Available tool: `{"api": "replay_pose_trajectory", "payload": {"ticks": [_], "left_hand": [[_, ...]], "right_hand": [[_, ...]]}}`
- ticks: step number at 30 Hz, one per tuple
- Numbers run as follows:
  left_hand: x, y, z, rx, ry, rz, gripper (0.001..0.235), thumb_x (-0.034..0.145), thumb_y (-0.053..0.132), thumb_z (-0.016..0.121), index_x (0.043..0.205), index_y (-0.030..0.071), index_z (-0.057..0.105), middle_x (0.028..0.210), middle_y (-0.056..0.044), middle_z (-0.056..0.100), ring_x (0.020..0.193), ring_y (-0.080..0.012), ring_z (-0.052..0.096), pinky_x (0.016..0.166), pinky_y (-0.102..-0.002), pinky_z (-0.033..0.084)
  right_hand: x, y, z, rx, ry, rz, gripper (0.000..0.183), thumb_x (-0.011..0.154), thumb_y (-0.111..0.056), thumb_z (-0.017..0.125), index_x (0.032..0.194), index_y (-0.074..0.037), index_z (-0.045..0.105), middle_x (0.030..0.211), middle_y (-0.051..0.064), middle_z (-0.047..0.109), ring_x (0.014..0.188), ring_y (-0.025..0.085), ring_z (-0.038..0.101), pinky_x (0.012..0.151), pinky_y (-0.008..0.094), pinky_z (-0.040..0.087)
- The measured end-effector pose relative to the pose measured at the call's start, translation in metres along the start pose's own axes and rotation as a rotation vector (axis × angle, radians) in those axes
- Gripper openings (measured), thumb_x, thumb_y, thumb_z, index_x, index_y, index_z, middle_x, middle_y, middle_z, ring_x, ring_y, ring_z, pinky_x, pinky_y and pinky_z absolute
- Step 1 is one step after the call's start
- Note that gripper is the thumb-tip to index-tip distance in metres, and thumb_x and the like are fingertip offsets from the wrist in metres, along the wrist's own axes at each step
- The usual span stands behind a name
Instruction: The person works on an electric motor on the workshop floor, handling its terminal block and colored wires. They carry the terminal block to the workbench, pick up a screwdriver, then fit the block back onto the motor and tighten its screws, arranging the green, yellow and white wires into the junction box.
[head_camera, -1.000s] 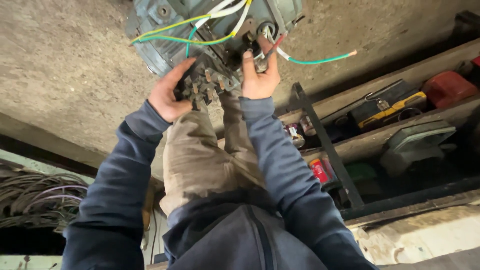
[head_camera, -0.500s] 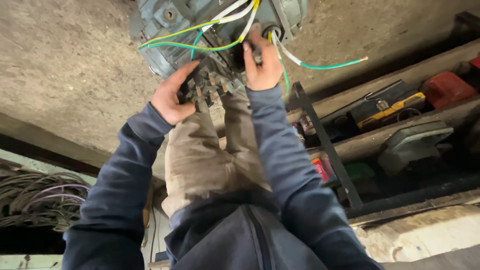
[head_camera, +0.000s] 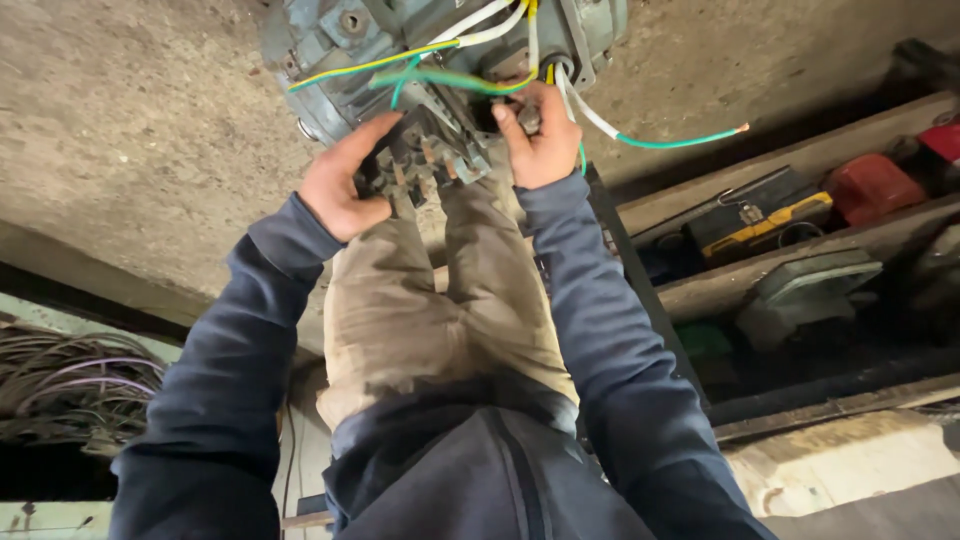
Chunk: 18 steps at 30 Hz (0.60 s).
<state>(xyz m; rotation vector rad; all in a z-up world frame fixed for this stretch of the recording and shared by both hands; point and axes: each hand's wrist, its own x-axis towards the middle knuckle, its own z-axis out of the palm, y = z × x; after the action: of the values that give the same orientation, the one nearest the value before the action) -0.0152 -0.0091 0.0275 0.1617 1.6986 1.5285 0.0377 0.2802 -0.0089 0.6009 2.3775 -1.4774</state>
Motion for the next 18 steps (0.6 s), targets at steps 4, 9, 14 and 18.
{"api": "replay_pose_trajectory", "payload": {"ticks": [4, 9, 14, 18], "left_hand": [[-0.004, 0.018, 0.002, -0.019, -0.048, -0.087, 0.083, 0.074, 0.003, 0.067, 0.155, 0.003, 0.045, 0.147, -0.021, 0.061, 0.139, -0.0295, 0.059, 0.116, -0.034, 0.043], [-0.01, 0.028, 0.009, 0.062, -0.051, -0.123, 0.085, 0.072, 0.005, 0.068, 0.154, 0.01, 0.047, 0.141, -0.02, 0.064, 0.133, -0.0319, 0.063, 0.111, -0.036, 0.047], [-0.016, 0.034, 0.011, 0.097, -0.091, -0.131, 0.086, 0.071, 0.007, 0.068, 0.154, 0.011, 0.047, 0.143, -0.021, 0.062, 0.132, -0.0362, 0.061, 0.107, -0.039, 0.049], [-0.016, 0.033, 0.013, 0.141, -0.099, -0.145, 0.089, 0.069, 0.01, 0.068, 0.155, 0.013, 0.046, 0.144, -0.021, 0.061, 0.129, -0.0385, 0.061, 0.105, -0.041, 0.051]], "right_hand": [[0.01, -0.011, 0.0, 0.001, 0.07, 0.061, 0.034, 0.092, -0.007, 0.085, 0.113, -0.003, 0.06, 0.1, 0.01, 0.078, 0.09, 0.015, 0.074, 0.084, 0.03, 0.059], [0.024, -0.008, -0.003, -0.101, 0.024, 0.067, 0.043, 0.083, -0.006, 0.089, 0.106, -0.004, 0.053, 0.092, 0.01, 0.077, 0.086, 0.02, 0.077, 0.08, 0.033, 0.06], [0.034, -0.011, -0.002, -0.197, 0.007, 0.058, 0.048, 0.082, -0.009, 0.09, 0.11, -0.006, 0.052, 0.093, 0.01, 0.076, 0.086, 0.026, 0.077, 0.077, 0.036, 0.059], [0.034, -0.01, -0.005, -0.287, -0.046, 0.067, 0.05, 0.081, -0.013, 0.091, 0.112, -0.008, 0.052, 0.093, 0.009, 0.077, 0.089, 0.029, 0.077, 0.077, 0.039, 0.058]]}}
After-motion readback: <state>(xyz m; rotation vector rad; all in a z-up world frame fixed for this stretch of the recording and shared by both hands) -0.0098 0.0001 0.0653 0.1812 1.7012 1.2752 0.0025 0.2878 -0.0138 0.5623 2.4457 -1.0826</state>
